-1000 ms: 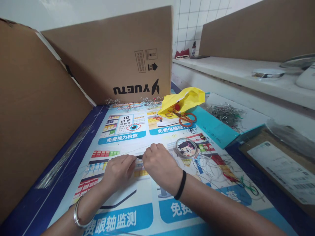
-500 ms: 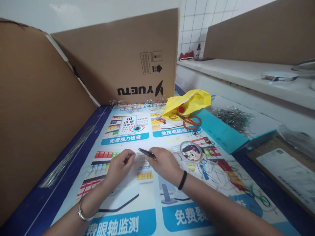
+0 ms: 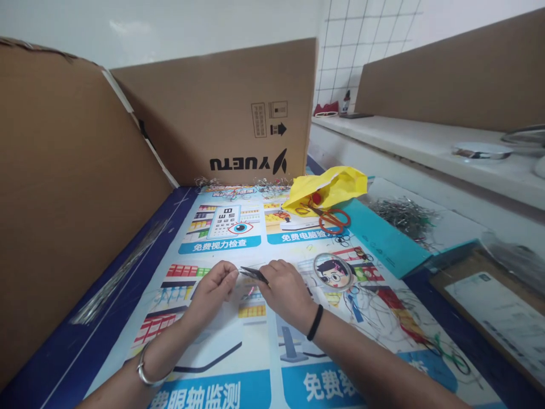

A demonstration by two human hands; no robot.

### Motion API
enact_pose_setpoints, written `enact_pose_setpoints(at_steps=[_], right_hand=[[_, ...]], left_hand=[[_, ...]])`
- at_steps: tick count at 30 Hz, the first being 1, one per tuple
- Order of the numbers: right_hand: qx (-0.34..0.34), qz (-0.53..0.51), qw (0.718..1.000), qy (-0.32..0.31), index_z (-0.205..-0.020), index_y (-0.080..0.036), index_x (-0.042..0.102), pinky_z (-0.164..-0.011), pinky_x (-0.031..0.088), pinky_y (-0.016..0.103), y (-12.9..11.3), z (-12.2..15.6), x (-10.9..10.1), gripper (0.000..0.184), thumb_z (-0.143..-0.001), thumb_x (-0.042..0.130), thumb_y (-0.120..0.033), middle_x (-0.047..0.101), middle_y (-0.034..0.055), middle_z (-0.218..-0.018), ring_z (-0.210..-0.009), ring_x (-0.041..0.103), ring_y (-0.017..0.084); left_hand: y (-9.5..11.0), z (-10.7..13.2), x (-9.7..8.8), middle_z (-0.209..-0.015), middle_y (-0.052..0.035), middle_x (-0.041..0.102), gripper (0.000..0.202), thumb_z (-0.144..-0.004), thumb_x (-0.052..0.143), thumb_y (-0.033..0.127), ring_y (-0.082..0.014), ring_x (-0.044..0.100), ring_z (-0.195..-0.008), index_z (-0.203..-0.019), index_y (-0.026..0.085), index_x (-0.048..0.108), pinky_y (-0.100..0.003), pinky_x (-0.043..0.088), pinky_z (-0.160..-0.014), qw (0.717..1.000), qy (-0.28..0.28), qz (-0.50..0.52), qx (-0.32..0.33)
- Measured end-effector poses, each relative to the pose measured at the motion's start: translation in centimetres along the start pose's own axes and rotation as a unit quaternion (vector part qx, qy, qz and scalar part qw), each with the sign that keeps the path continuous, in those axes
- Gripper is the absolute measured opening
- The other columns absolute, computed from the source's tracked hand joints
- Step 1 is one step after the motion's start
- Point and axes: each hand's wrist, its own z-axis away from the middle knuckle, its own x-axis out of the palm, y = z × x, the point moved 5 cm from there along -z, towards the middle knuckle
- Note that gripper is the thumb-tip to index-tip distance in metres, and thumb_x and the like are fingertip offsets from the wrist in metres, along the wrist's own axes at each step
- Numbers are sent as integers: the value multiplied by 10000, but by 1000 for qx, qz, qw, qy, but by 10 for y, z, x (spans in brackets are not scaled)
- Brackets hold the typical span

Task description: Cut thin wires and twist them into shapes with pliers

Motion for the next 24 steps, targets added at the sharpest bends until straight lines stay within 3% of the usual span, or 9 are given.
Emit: enact_pose_setpoints(at_steps=[13, 24], right_hand=[[-52, 43, 997, 32, -801, -175, 591, -693, 407, 289, -5, 2, 0, 42, -817, 570, -207, 615, 43, -755, -761, 544, 182], [-61, 51, 997, -12, -797, -166, 589, -648, 404, 256, 0, 4, 6, 73, -828, 523, -167, 619, 29, -728, -716, 569, 161]], left_hand=[[-3, 4, 7, -603, 52, 413, 149, -852, 445, 289, -91, 368, -554, -747, 185, 460, -196, 312, -536, 1000, -18, -6, -6], [8, 2, 5, -685, 15, 515, 154, -838, 463, 280, -115, 445, -645, -787, 170, 559, -211, 364, -609, 998, -53, -26, 17]])
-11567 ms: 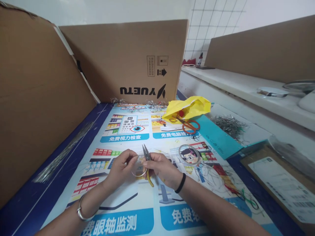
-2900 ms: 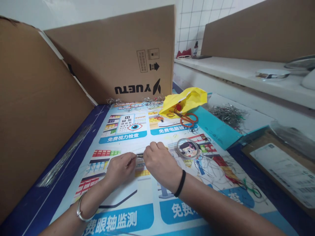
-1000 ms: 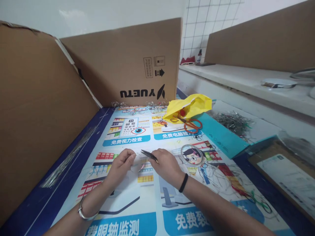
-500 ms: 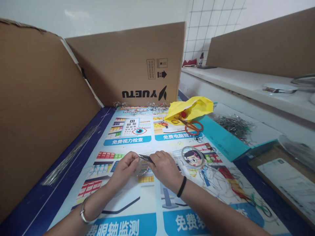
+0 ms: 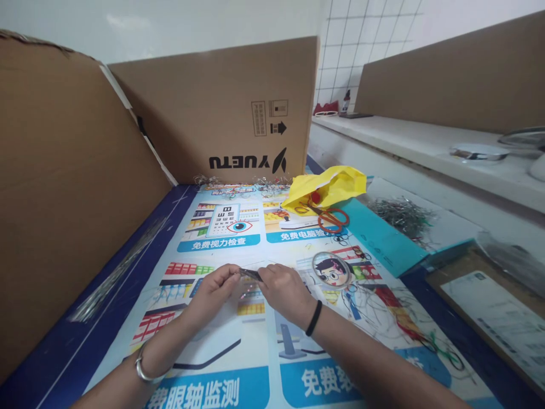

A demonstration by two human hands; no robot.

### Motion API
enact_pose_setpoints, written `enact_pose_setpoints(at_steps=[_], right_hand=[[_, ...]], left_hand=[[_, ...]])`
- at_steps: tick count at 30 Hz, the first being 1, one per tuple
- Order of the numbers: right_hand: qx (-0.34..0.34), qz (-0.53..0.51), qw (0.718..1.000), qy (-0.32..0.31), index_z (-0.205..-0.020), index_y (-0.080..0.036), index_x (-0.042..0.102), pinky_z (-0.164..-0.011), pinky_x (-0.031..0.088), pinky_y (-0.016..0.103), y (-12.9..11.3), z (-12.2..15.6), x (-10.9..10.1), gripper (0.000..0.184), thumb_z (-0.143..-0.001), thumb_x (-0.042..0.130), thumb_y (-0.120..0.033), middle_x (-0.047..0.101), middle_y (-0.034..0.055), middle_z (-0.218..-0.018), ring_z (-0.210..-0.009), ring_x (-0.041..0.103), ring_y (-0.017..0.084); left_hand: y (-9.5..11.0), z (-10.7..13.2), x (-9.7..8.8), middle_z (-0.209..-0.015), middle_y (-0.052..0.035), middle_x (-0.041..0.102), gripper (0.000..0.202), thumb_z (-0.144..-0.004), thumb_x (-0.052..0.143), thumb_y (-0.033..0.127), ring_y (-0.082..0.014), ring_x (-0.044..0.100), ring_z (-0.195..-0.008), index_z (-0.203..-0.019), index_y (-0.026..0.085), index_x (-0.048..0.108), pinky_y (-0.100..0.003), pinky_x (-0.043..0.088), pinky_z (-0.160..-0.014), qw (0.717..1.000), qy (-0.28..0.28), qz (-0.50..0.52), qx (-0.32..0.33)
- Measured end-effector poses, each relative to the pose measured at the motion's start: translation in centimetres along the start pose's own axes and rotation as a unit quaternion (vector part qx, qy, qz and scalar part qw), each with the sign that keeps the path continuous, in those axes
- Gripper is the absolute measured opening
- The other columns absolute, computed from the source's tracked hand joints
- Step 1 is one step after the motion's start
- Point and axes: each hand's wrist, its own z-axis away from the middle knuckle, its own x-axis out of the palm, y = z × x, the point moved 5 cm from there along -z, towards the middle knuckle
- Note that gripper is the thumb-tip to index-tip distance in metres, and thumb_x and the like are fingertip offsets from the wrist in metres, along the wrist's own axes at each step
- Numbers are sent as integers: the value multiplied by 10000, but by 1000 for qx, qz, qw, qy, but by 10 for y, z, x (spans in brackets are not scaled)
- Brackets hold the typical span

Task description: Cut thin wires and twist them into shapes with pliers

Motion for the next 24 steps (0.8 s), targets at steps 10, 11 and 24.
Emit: enact_pose_setpoints(at_steps=[10, 11, 24], right_hand=[[-29, -55, 998, 3, -757, -168, 584, -622, 393, 228, 5, -1, 0, 168, -875, 481, -229, 602, 20, -687, -663, 557, 133], [-30, -57, 998, 5, -759, -168, 584, -627, 395, 228, 4, -1, -1, 168, -876, 480, -230, 602, 21, -690, -667, 556, 133], [6, -30, 999, 20, -784, -164, 591, -721, 417, 282, 7, -1, 1, 99, -849, 526, -200, 609, 43, -757, -771, 543, 167]], left_hand=[[-4, 1, 0, -647, 30, 484, 177, -861, 437, 300, -100, 434, -584, -805, 178, 551, -200, 366, -570, 999, -33, -5, 21], [-4, 2, 1, -644, 32, 482, 175, -861, 435, 299, -100, 435, -581, -803, 179, 547, -199, 365, -565, 999, -31, -4, 22], [1, 4, -8, -643, 21, 570, 125, -796, 483, 210, -111, 477, -566, -817, 187, 604, -215, 360, -571, 984, 94, -138, 67]])
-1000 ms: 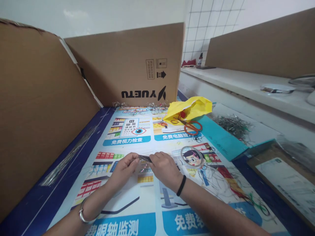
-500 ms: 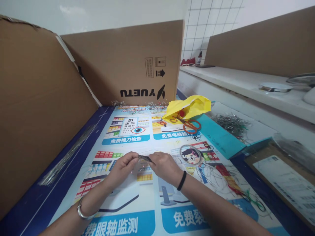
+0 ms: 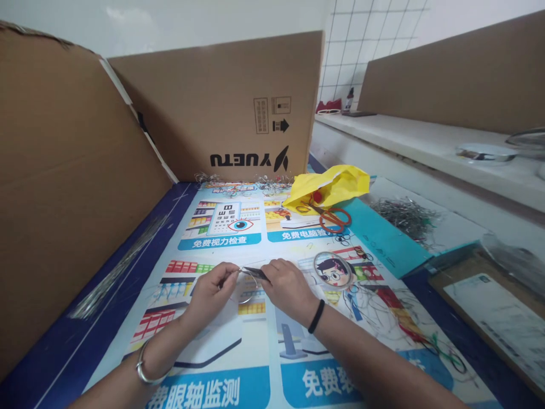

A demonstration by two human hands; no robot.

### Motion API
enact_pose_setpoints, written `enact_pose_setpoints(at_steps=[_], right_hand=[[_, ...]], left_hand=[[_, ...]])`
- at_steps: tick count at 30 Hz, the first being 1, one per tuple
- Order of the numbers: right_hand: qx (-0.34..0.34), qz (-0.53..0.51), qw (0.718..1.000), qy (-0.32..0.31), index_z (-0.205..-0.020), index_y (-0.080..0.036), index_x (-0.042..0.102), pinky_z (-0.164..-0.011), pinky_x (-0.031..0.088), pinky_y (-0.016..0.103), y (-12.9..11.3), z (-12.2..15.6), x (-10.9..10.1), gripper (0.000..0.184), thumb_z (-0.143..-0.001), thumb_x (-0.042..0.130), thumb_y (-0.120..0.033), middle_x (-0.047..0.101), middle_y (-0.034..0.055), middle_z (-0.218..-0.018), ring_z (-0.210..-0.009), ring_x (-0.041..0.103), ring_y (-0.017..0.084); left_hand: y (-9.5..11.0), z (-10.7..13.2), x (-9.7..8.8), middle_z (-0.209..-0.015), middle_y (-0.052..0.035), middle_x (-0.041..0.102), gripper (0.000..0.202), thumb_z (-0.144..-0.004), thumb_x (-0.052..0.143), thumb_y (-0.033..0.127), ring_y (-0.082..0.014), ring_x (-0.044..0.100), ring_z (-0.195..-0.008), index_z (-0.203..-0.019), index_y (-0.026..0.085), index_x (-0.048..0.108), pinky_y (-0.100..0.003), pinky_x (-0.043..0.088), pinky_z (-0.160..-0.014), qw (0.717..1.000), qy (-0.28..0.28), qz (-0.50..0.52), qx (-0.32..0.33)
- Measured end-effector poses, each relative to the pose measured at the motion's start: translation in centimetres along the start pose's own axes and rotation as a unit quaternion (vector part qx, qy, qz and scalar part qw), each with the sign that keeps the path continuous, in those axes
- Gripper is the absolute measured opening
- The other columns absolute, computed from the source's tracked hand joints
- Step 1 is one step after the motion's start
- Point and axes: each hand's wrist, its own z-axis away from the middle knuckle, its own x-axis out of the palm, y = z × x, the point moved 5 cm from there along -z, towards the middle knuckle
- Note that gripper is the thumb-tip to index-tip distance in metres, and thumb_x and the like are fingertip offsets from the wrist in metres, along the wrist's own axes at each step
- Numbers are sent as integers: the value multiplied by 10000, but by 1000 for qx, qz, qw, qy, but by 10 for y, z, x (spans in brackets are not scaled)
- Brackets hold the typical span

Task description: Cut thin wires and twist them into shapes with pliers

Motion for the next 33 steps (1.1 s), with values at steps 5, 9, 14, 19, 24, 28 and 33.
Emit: enact_pose_setpoints(at_steps=[5, 9, 14, 19, 24, 28, 33], right_hand=[[-18, -11, 1000, 22, -816, -164, 593, -733, 417, 288, -4, 1, -1, 131, -876, 499, -234, 609, 49, -766, -779, 541, 171], [-33, 2, 999, 36, -817, -165, 592, -731, 417, 296, -6, 1, -4, 131, -873, 495, -233, 605, 57, -754, -774, 540, 178], [-42, 14, 998, 34, -802, -166, 584, -719, 416, 301, -8, 1, -6, 111, -852, 486, -187, 594, 58, -741, -766, 530, 183], [-51, 15, 998, 41, -783, -169, 571, -707, 408, 297, -11, 2, -8, 110, -850, 485, -182, 582, 55, -731, -755, 518, 179], [-54, 4, 998, 41, -785, -168, 572, -704, 405, 288, -11, 3, -5, 113, -856, 490, -198, 584, 50, -722, -742, 518, 173], [-50, 9, 998, 35, -777, -163, 577, -688, 402, 279, -10, 4, -3, 105, -848, 504, -190, 588, 46, -715, -728, 524, 169], [-52, 29, 998, 33, -746, -161, 574, -623, 379, 260, -13, 5, -4, 149, -863, 501, -218, 577, 31, -671, -665, 525, 152]], left_hand=[[3, 3, 2, -635, 24, 590, 125, -789, 496, 205, -104, 476, -545, -816, 194, 618, -216, 358, -571, 999, -3, -28, 21], [1, 1, 5, -615, 23, 562, 133, -801, 482, 244, -110, 472, -559, -755, 185, 592, -217, 364, -567, 999, -35, 26, -22], [-1, 1, 14, -540, 49, 449, 185, -816, 479, 317, -89, 384, -500, -704, 178, 528, -198, 332, -502, 975, -103, 165, -110], [-5, 4, 21, -499, 62, 406, 229, -779, 544, 366, -67, 324, -437, -667, 176, 479, -183, 266, -432, 938, -140, 260, -183], [-8, 6, 24, -476, 72, 368, 237, -776, 564, 369, -56, 289, -420, -675, 171, 480, -181, 225, -423, 915, -160, 313, -198], [-8, 5, 24, -450, 75, 363, 263, -779, 560, 373, -53, 258, -408, -646, 176, 448, -190, 200, -421, 915, -167, 313, -194], [-6, 4, 24, -440, 74, 365, 301, -754, 577, 406, -54, 241, -395, -621, 184, 423, -204, 186, -412, 918, -160, 307, -194]])
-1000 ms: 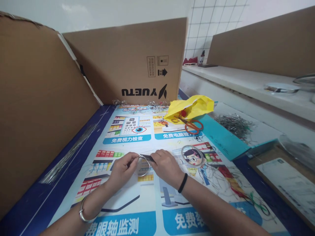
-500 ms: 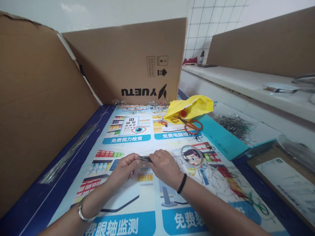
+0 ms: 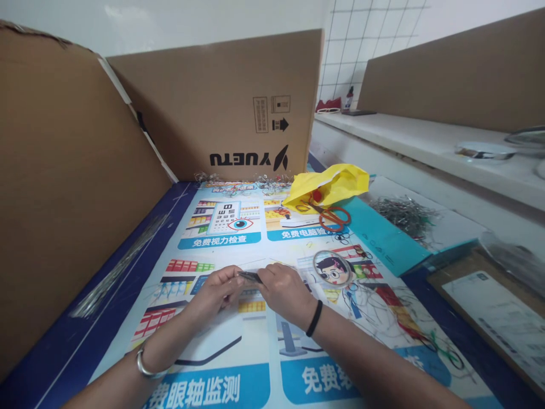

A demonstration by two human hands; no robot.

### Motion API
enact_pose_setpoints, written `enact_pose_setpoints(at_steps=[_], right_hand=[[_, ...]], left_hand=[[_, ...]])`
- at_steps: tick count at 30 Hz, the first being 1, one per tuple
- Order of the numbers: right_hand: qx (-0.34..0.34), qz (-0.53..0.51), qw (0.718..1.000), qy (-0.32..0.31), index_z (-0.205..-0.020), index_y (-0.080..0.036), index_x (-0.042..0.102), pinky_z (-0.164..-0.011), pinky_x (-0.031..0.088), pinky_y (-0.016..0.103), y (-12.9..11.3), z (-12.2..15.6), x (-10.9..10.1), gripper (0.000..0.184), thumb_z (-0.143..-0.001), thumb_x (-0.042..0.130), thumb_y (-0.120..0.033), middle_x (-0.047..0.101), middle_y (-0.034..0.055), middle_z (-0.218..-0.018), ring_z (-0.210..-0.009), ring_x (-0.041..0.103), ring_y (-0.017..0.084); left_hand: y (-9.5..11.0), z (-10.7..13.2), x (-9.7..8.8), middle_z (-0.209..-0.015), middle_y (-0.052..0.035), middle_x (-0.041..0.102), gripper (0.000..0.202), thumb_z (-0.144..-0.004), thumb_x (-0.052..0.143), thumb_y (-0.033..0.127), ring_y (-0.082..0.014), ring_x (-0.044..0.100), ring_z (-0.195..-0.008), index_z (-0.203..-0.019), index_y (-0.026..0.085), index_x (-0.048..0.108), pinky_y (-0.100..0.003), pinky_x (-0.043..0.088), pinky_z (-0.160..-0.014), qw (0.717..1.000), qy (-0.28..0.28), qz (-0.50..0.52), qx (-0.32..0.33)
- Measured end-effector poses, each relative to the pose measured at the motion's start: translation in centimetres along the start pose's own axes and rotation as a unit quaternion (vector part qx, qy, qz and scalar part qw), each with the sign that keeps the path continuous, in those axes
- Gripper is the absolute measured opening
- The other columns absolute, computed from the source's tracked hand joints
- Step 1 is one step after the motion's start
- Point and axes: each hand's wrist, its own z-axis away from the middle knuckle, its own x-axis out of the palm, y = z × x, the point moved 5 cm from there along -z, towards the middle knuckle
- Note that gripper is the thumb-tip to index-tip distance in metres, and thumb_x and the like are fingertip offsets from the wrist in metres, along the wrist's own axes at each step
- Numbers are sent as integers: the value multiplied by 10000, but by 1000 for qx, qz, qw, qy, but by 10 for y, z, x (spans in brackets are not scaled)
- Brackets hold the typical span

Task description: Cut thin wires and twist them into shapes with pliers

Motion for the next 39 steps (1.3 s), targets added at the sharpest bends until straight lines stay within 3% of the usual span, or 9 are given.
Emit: enact_pose_setpoints(at_steps=[8, 16, 19, 24, 28, 30, 33, 36, 39], right_hand=[[17, 7, 1000, -15, -744, -166, 576, -619, 382, 261, 1, -1, 2, 138, -856, 508, -212, 592, 28, -683, -671, 539, 154], [79, 19, 995, -58, -770, -168, 587, -710, 409, 293, 8, -5, 3, 97, -833, 528, -212, 618, 54, -768, -774, 557, 187], [129, -11, 990, -58, -789, -173, 585, -710, 412, 280, 16, -5, 2, 84, -832, 525, -213, 618, 52, -795, -784, 560, 180], [173, -136, 974, -42, -731, -190, 546, -638, 388, 244, 25, -7, -2, 142, -845, 493, -256, 569, 2, -718, -691, 526, 141], [208, -275, 937, -61, -651, -187, 472, -529, 324, 223, 24, -9, -5, 269, -857, 464, -360, 453, -36, -600, -579, 433, 113], [202, -345, 913, -85, -640, -183, 461, -511, 307, 217, 17, -10, -4, 301, -852, 466, -397, 426, -41, -589, -568, 410, 105], [187, -367, 906, -100, -659, -175, 500, -536, 316, 213, 8, -9, -3, 232, -811, 531, -348, 468, -37, -614, -603, 437, 107], [191, -331, 921, -77, -637, -177, 491, -541, 316, 213, 9, -10, -4, 184, -793, 529, -267, 472, -36, -603, -600, 442, 107], [190, -300, 933, -54, -619, -180, 468, -530, 308, 215, 15, -11, -7, 214, -810, 507, -267, 452, -38, -585, -577, 430, 104]], left_hand=[[-2, -1, -1, -455, 75, 382, 278, -769, 554, 400, -56, 266, -399, -642, 184, 432, -199, 216, -426, 1000, -1, -17, 3], [9, 1, -15, -580, 42, 461, 118, -794, 487, 244, -96, 410, -542, -707, 177, 531, -206, 332, -539, 960, 142, -202, 130], [14, 5, -17, -599, 32, 508, 110, -799, 477, 212, -104, 443, -545, -747, 186, 570, -213, 346, -553, 925, 171, -292, 176], [25, 13, -16, -680, -3, 595, 136, -820, 470, 179, -118, 512, -591, -806, 192, 605, -227, 376, -608, 828, 224, -427, 287], [30, 18, -13, -629, -3, 572, 147, -826, 467, 151, -132, 513, -603, -791, 186, 605, -249, 370, -620, 760, 247, -486, 354], [32, 20, -12, -623, -2, 572, 143, -817, 475, 135, -134, 507, -602, -786, 183, 607, -258, 360, -623, 745, 255, -495, 366], [32, 19, -11, -630, -4, 568, 142, -813, 474, 132, -133, 497, -606, -784, 178, 605, -261, 355, -627, 779, 233, -467, 347], [28, 13, -10, -693, -13, 576, 116, -820, 478, 181, -136, 501, -657, -775, 176, 585, -256, 370, -648, 883, 164, -349, 268], [19, 5, -6, -703, -9, 565, 132, -835, 501, 274, -134, 500, -681, -768, 173, 554, -252, 383, -670, 978, 54, -144, 139]])
